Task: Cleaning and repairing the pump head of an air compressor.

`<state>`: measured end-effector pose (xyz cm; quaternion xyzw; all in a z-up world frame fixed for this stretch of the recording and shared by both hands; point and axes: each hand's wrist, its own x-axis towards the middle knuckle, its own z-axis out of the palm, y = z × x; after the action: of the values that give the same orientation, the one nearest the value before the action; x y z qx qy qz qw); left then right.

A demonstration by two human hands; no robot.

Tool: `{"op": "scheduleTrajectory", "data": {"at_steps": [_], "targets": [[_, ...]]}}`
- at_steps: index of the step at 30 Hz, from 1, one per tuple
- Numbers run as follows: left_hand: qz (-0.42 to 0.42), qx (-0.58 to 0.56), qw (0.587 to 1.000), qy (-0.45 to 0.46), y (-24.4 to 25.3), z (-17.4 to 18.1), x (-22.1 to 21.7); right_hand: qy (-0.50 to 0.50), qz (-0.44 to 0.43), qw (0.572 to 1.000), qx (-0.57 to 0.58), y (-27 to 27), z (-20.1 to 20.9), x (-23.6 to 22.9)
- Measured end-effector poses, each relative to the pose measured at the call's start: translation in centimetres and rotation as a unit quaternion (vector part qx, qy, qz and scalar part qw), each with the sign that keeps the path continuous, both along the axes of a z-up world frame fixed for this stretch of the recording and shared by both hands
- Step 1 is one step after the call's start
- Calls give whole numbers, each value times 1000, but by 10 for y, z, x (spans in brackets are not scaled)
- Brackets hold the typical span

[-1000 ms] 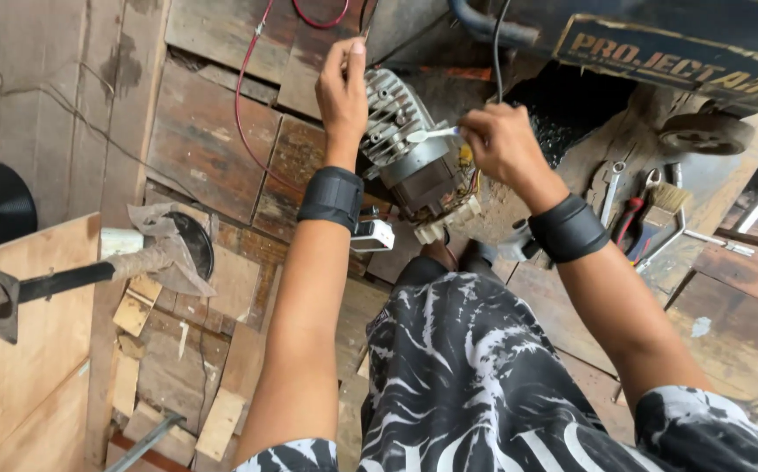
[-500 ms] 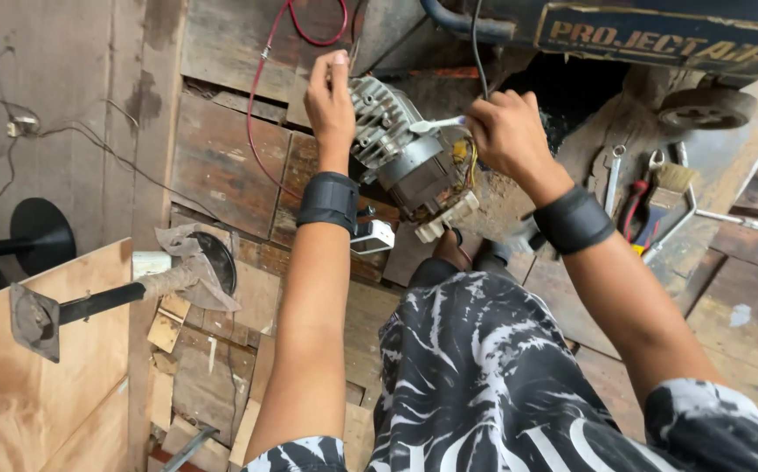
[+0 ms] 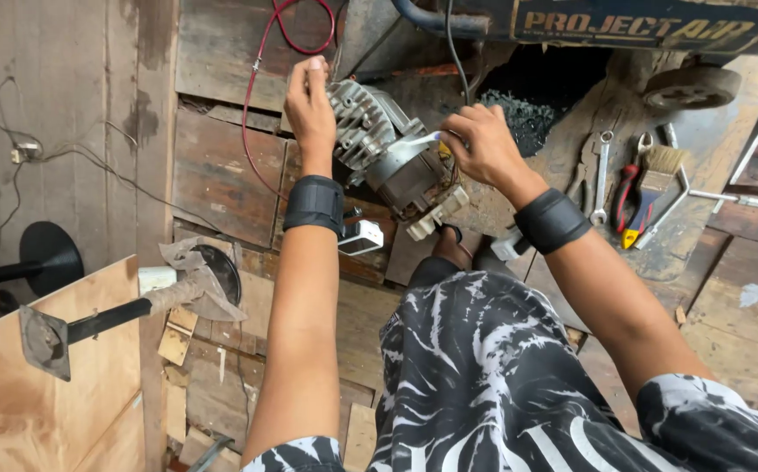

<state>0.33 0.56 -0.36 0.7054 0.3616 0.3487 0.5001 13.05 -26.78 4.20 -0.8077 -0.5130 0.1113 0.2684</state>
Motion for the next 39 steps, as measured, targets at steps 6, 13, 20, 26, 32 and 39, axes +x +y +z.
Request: {"op": "scheduleTrajectory", "data": {"at_steps": [6, 13, 20, 26, 32, 39], "targets": [[-8, 16, 1000, -2, -2, -3, -11, 0, 23, 1000, 5, 3, -13, -9], [-19, 6, 1000, -22, -5, -15, -17, 40, 35, 998, 35, 6, -10, -6], [-4, -5, 1000, 20, -13, -2, -21, 51, 75, 996, 19, 2, -12, -8], [0, -2, 1000, -1, -5, -4, -8, 65, 43, 997, 15, 16, 15, -8], [2, -6, 1000, 12, -5, 4, -6, -17, 44, 998, 41, 23, 36, -13], [27, -3, 997, 68, -9, 13, -7, -39, 55, 997, 37, 26, 32, -20]]}}
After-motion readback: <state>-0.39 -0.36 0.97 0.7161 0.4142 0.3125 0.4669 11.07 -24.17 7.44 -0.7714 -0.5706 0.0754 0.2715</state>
